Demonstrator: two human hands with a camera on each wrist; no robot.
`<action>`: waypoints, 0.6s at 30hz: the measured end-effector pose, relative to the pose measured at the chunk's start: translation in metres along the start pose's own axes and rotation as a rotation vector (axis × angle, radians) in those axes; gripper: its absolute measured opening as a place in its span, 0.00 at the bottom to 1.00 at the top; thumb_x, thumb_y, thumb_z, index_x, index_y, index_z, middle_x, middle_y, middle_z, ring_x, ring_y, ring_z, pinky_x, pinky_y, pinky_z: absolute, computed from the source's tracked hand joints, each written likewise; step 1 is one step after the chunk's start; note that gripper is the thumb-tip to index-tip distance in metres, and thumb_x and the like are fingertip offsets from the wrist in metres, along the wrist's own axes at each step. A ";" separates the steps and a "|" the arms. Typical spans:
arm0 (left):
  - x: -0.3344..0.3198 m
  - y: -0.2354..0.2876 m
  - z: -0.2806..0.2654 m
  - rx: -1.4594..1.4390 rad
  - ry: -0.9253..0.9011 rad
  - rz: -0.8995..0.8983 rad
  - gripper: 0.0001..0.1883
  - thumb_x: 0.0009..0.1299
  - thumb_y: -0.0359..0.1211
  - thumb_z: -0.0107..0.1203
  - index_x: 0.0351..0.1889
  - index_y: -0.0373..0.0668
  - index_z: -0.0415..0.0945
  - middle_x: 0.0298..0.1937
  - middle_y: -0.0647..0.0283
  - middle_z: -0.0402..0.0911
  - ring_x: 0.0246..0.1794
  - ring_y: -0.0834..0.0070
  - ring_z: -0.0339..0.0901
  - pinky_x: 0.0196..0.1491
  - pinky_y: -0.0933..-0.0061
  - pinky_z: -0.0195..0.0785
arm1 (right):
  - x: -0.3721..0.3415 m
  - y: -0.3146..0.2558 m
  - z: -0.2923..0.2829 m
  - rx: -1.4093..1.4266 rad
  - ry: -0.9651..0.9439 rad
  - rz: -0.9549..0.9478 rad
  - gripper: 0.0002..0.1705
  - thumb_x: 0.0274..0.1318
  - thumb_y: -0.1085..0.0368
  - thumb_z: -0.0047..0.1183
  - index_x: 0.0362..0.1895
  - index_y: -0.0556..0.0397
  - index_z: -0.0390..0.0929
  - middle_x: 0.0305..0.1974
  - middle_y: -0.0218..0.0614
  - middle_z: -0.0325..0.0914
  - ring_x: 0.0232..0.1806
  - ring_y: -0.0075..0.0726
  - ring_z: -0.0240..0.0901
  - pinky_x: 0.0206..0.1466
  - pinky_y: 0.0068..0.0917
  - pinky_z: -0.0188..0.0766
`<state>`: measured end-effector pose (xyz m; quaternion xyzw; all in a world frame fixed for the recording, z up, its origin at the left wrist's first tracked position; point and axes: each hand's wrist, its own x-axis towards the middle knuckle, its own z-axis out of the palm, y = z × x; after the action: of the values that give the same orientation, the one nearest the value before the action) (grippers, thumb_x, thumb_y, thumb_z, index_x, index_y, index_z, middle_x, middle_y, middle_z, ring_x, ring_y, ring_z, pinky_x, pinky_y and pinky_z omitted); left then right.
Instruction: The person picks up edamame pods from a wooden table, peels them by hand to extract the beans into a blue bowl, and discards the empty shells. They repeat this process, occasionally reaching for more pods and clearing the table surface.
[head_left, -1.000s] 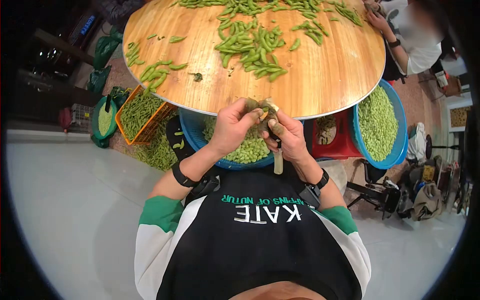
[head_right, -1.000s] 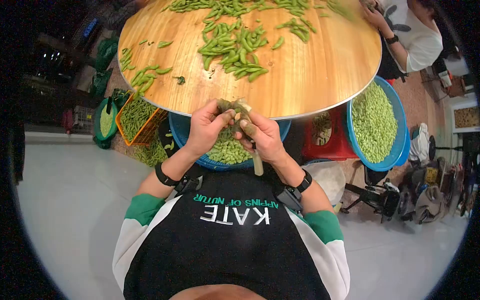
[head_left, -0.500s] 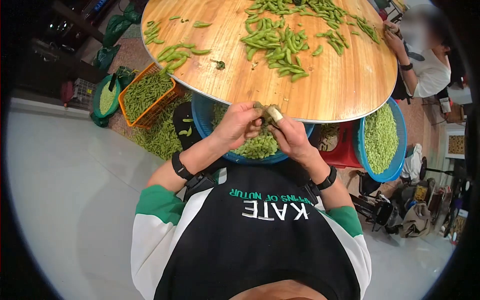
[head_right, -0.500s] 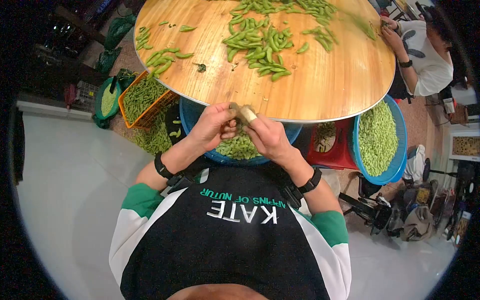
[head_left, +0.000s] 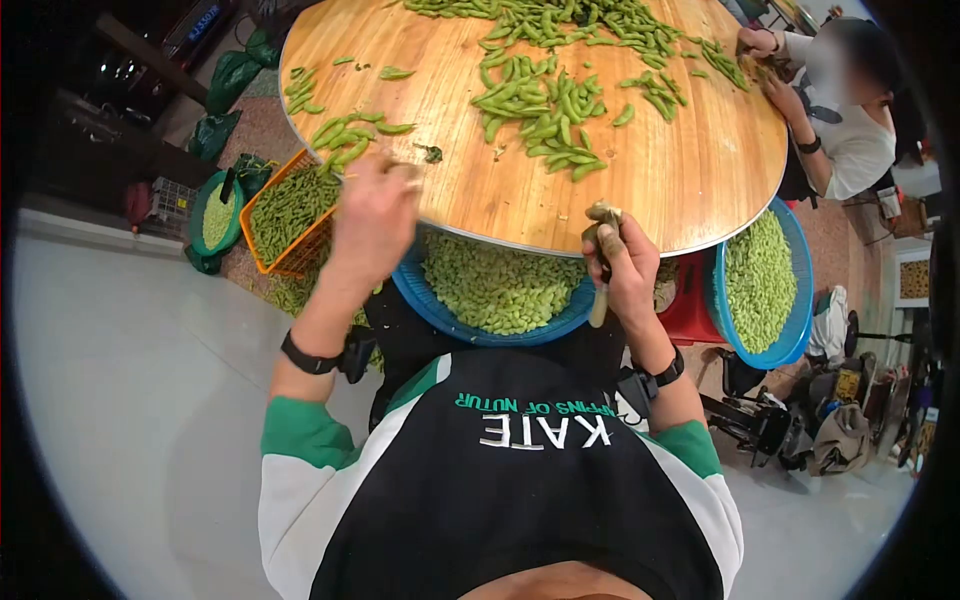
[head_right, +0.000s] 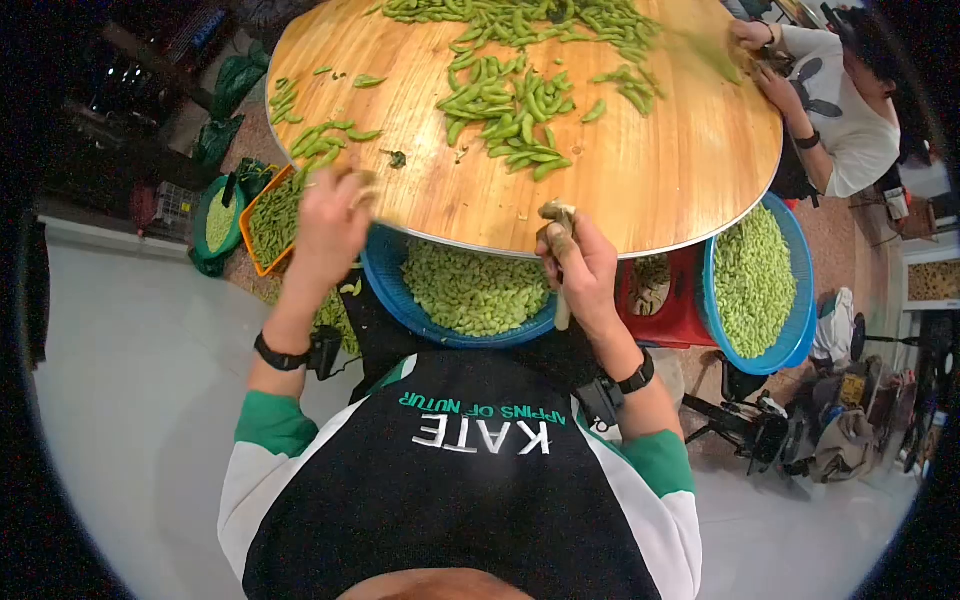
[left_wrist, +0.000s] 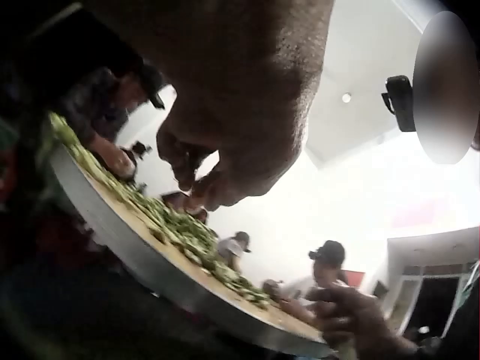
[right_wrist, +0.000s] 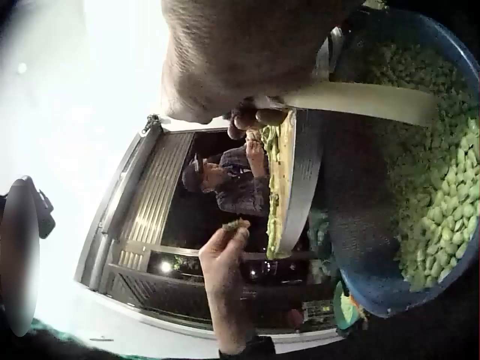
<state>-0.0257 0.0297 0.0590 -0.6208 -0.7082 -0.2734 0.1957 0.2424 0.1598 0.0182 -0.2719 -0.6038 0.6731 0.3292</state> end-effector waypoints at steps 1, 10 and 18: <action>0.006 0.014 0.011 -0.300 -0.142 -0.098 0.11 0.60 0.24 0.53 0.42 0.38 0.76 0.35 0.54 0.77 0.34 0.58 0.75 0.40 0.62 0.70 | 0.004 0.003 0.000 0.072 0.036 0.018 0.13 0.67 0.66 0.42 0.51 0.57 0.71 0.28 0.29 0.71 0.20 0.13 0.60 0.21 0.13 0.58; 0.072 0.063 0.126 -0.344 -0.267 -0.006 0.08 0.61 0.27 0.50 0.35 0.33 0.74 0.35 0.45 0.75 0.37 0.47 0.76 0.40 0.54 0.70 | 0.006 0.007 -0.004 0.060 0.060 0.025 0.14 0.69 0.62 0.41 0.52 0.55 0.71 0.28 0.28 0.72 0.20 0.13 0.61 0.20 0.13 0.59; 0.049 0.038 0.098 -1.049 -0.412 -0.433 0.10 0.65 0.29 0.53 0.43 0.37 0.76 0.29 0.62 0.79 0.24 0.79 0.74 0.27 0.80 0.68 | 0.009 0.007 0.004 0.089 0.029 0.082 0.15 0.69 0.63 0.41 0.54 0.56 0.70 0.28 0.29 0.72 0.19 0.15 0.61 0.19 0.13 0.58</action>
<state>0.0100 0.1320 0.0190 -0.5164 -0.6125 -0.4940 -0.3378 0.2335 0.1639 0.0124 -0.2913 -0.5569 0.7081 0.3219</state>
